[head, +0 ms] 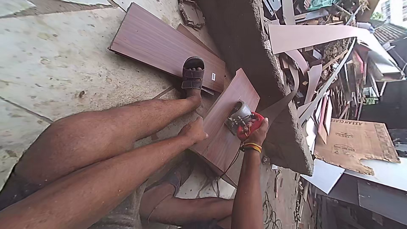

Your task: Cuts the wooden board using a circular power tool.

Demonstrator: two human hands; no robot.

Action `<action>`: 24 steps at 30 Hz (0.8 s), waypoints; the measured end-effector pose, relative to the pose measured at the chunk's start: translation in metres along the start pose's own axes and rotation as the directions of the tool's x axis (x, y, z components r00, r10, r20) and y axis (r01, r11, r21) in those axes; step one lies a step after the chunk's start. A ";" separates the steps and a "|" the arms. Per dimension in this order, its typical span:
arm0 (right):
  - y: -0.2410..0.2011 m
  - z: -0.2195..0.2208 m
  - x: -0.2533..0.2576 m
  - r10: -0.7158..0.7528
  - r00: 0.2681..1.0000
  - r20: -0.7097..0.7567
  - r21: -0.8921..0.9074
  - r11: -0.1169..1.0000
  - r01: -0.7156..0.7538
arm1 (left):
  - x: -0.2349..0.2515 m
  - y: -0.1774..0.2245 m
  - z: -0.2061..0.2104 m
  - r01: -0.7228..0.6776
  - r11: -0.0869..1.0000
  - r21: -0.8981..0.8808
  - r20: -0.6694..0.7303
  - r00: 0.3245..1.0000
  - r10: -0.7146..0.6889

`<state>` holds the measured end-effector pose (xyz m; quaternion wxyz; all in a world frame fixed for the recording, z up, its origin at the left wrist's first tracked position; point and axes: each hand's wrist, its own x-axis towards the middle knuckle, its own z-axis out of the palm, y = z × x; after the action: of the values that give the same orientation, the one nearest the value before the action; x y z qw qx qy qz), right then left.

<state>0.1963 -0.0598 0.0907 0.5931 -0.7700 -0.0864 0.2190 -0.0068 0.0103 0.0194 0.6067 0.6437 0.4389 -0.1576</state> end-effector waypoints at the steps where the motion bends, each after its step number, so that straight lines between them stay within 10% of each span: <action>1: -0.001 0.001 0.000 0.007 1.000 -0.008 -0.003 1.000 -0.007 | 0.000 0.000 0.000 -0.001 1.000 0.000 0.000 1.000 0.001; 24: -0.007 0.007 0.009 0.001 1.000 -0.019 -0.001 1.000 -0.001 | -0.005 0.001 -0.002 -0.003 1.000 -0.015 0.005 1.000 0.003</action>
<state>0.2020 -0.0482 0.0935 0.5935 -0.7723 -0.0804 0.2117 -0.0095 0.0102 0.0234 0.6127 0.6394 0.4378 -0.1551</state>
